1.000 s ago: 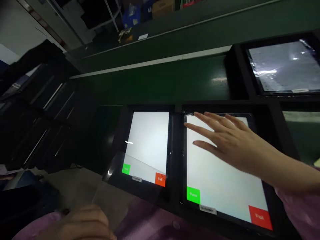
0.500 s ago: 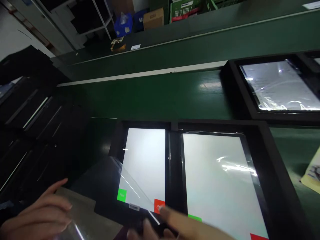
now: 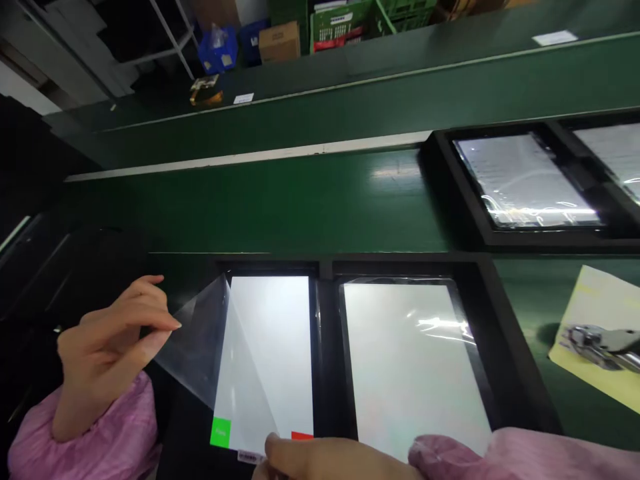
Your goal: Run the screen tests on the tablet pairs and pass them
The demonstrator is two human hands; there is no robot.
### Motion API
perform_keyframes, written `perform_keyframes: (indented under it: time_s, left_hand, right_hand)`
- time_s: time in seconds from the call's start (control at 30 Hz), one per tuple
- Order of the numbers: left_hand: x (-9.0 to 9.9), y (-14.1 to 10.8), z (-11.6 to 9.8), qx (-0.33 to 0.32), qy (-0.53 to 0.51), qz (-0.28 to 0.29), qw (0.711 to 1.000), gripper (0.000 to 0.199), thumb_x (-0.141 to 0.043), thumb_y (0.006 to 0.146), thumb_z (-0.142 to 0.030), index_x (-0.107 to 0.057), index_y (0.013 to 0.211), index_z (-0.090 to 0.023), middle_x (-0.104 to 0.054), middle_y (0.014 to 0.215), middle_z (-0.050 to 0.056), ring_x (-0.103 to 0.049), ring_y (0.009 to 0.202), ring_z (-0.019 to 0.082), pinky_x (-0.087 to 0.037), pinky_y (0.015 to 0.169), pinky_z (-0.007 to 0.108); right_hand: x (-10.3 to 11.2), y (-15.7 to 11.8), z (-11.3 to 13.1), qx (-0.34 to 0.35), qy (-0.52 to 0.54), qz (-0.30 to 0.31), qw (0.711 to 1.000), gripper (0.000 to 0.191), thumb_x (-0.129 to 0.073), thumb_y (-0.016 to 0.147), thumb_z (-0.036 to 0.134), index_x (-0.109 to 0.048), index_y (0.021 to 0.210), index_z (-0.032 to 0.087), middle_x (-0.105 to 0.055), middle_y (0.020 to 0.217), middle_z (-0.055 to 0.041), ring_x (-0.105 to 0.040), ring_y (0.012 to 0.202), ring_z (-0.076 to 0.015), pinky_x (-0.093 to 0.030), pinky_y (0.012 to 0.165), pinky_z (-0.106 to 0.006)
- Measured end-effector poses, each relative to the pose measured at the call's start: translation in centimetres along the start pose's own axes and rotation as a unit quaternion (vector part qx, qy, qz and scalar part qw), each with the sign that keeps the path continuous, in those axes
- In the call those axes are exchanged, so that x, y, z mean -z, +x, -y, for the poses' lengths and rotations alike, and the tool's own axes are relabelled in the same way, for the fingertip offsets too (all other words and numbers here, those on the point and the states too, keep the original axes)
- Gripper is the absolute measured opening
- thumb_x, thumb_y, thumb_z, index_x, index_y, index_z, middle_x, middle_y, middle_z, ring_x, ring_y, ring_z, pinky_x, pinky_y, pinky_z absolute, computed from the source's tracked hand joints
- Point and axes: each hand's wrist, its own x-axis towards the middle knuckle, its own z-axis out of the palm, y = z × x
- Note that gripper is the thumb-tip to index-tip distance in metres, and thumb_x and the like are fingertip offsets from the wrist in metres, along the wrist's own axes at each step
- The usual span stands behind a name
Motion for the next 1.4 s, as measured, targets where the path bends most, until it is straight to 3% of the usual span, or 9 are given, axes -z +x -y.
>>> perform_keyframes:
  time_s: [0.2,0.33,0.47,0.57,0.67,0.97,1.2,1.33,1.4]
  left_hand:
    - [-2.2,0.4,2.3,-0.015,-0.008,0.037,0.999,0.026,-0.061,0.095,-0.011,-0.071,0.108,-0.031,-0.074,0.081,-0.006,-0.071,0.081,0.018,-0.047,0.111,0.05]
    - [-4.4,1.1,3.9,0.002,0.137,0.117,0.984,0.047,-0.057,0.104,-0.024,-0.054,0.15,-0.033,-0.081,0.111,0.0,-0.073,0.11,0.023,-0.023,0.128,0.065]
    - [-5.5,1.9,5.5,-0.013,0.219,0.074,0.973,0.029,-0.056,0.106,-0.033,-0.072,0.131,-0.032,-0.079,0.108,0.003,-0.069,0.113,0.027,-0.013,0.129,0.069]
    - [-5.9,2.2,7.0,0.019,0.248,0.027,0.968,0.026,-0.058,0.103,-0.04,-0.082,0.106,-0.029,-0.071,0.107,0.008,-0.062,0.112,0.031,-0.028,0.122,0.068]
    - [-6.1,2.3,8.0,0.048,0.205,0.033,0.977,0.035,-0.052,0.106,-0.043,-0.083,0.108,-0.027,-0.061,0.11,0.01,-0.055,0.115,0.031,-0.042,0.111,0.059]
    - [-6.0,2.3,8.4,0.079,0.152,0.077,0.982,0.039,-0.046,0.108,-0.044,-0.082,0.116,-0.033,-0.052,0.116,0.011,-0.044,0.125,0.033,-0.036,0.117,0.058]
    - [-6.1,2.5,8.6,0.082,0.156,0.078,0.981,0.034,-0.051,0.107,-0.044,-0.082,0.115,-0.033,-0.053,0.121,0.01,-0.043,0.127,0.034,-0.033,0.12,0.057]
    - [-5.9,1.7,7.9,0.085,0.139,0.076,0.984,0.035,-0.048,0.108,-0.041,-0.079,0.123,-0.032,-0.058,0.127,0.01,-0.046,0.134,0.032,-0.031,0.123,0.056]
    - [-5.7,0.3,7.1,0.074,0.129,0.028,0.988,0.034,-0.048,0.109,-0.037,-0.074,0.128,-0.029,-0.062,0.132,0.01,-0.049,0.135,0.03,-0.034,0.123,0.052]
  right_hand:
    - [1.3,1.6,-1.7,-0.025,0.121,0.036,0.992,0.017,-0.071,0.089,0.024,-0.078,0.081,0.038,-0.073,0.079,0.0074,-0.069,0.084,-0.0202,-0.06,0.063,-0.031]
    - [3.1,3.3,-4.0,-0.004,0.137,0.041,0.99,0.016,-0.065,0.095,0.019,-0.07,0.08,0.022,-0.068,0.079,-0.001,-0.057,0.068,-0.0173,-0.047,0.053,-0.033]
    - [3.1,4.6,-10.4,-0.106,0.15,-0.042,0.982,0.025,-0.051,0.099,0.0,-0.072,0.099,0.015,-0.073,0.089,-0.0016,-0.065,0.075,-0.014,-0.049,0.058,-0.027]
    - [3.4,4.9,-14.9,-0.288,0.245,-0.13,0.917,0.007,-0.069,0.098,0.012,-0.073,0.095,0.017,-0.075,0.087,0.0028,-0.068,0.072,-0.0099,-0.053,0.062,-0.022]
    - [4.6,4.6,-17.0,-0.393,0.29,-0.197,0.85,0.01,-0.082,0.089,0.018,-0.073,0.089,0.016,-0.074,0.084,0.0034,-0.065,0.068,-0.0072,-0.054,0.06,-0.02]
    - [5.9,4.0,-14.8,-0.448,0.329,-0.195,0.808,0.015,-0.081,0.091,0.021,-0.069,0.091,0.012,-0.072,0.083,0.0039,-0.062,0.054,-0.0026,-0.052,0.045,-0.013]
    - [6.0,4.3,-13.2,-0.445,0.336,-0.174,0.812,0.017,-0.081,0.093,0.024,-0.076,0.097,0.008,-0.07,0.066,0.0044,-0.064,0.052,-0.0046,-0.056,0.048,-0.012]
    - [6.0,4.0,-12.4,-0.439,0.319,-0.173,0.822,0.016,-0.077,0.095,0.023,-0.078,0.098,0.007,-0.076,0.075,0.0017,-0.064,0.053,-0.0027,-0.054,0.049,-0.01]
    - [6.2,3.8,-11.8,-0.436,0.316,-0.177,0.824,0.016,-0.076,0.096,0.023,-0.078,0.1,0.008,-0.078,0.081,0.0016,-0.063,0.054,-0.0016,-0.053,0.049,-0.01]
